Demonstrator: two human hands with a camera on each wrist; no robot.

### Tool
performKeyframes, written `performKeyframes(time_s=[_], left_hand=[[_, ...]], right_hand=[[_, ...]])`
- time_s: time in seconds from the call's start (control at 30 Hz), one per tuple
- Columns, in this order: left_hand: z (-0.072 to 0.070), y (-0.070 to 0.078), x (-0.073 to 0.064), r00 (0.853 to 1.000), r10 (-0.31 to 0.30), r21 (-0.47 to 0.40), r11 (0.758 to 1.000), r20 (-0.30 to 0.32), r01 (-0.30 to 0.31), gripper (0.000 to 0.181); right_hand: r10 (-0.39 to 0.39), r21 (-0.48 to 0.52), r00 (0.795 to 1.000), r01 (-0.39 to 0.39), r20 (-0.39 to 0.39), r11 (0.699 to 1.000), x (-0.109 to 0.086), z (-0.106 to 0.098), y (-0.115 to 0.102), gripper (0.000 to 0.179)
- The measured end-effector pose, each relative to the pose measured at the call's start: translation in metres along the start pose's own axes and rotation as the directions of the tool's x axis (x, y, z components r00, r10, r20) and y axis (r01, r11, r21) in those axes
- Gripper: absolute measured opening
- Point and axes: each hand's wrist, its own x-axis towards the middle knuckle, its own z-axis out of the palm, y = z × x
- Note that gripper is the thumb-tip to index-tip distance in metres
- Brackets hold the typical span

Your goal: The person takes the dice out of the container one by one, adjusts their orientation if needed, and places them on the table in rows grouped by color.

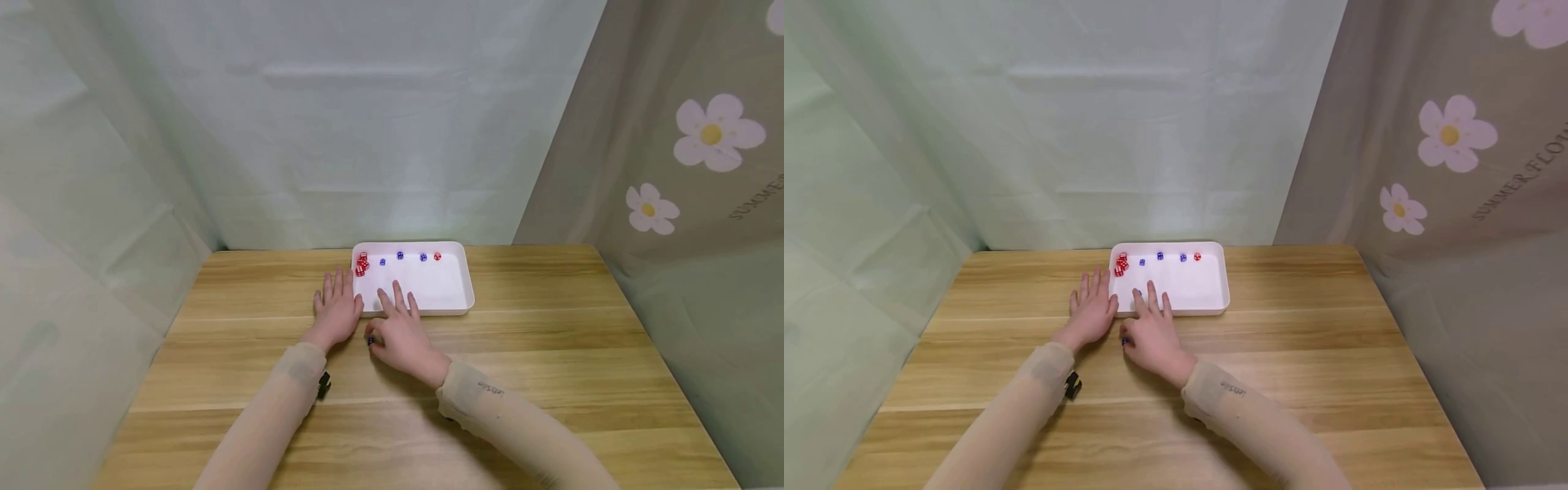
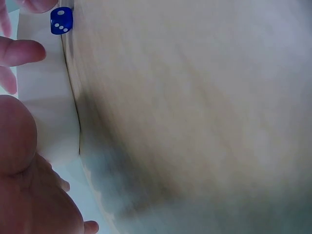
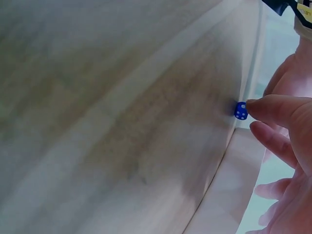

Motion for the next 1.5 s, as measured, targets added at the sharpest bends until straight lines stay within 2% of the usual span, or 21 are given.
performKeyframes(time_s=[0.2, 0.43, 0.8, 1.0, 1.2, 1.5], left_hand=[[-0.005, 0.005, -0.006, 1.0, -0.007, 0.016, 1.0, 0.014, 0.006, 0.072], [-0.006, 0.007, -0.008, 1.0, 0.001, 0.017, 1.0, -0.007, -0.001, 0.071], [-0.008, 0.008, -0.009, 1.0, -0.007, 0.033, 0.999, 0.02, 0.006, 0.072], [-0.008, 0.008, -0.009, 1.0, -0.013, 0.03, 0.999, 0.028, 0.012, 0.073], [-0.008, 0.008, -0.009, 1.0, -0.016, 0.032, 0.999, 0.026, 0.015, 0.072], [-0.007, 0.007, -0.009, 1.0, -0.014, 0.021, 1.0, 0.023, 0.014, 0.072]], right_hand=[[0.007, 0.04, 1.0, -0.007, 0.001, 0.999, -0.002, -0.003, 0.004, 0.021], [-0.006, 0.062, 1.0, 0.007, -0.014, 0.998, -0.002, -0.007, 0.009, 0.023], [-0.016, 0.147, 0.993, 0.034, -0.118, 0.989, 0.001, -0.016, 0.02, 0.017], [0.026, 0.151, 0.986, -0.001, -0.167, 0.989, 0.007, -0.02, 0.029, 0.014], [0.083, 0.17, 0.984, -0.056, -0.159, 0.984, 0.015, -0.018, 0.037, 0.015], [0.126, 0.175, 0.978, -0.096, -0.166, 0.98, 0.025, -0.013, 0.049, 0.013]])
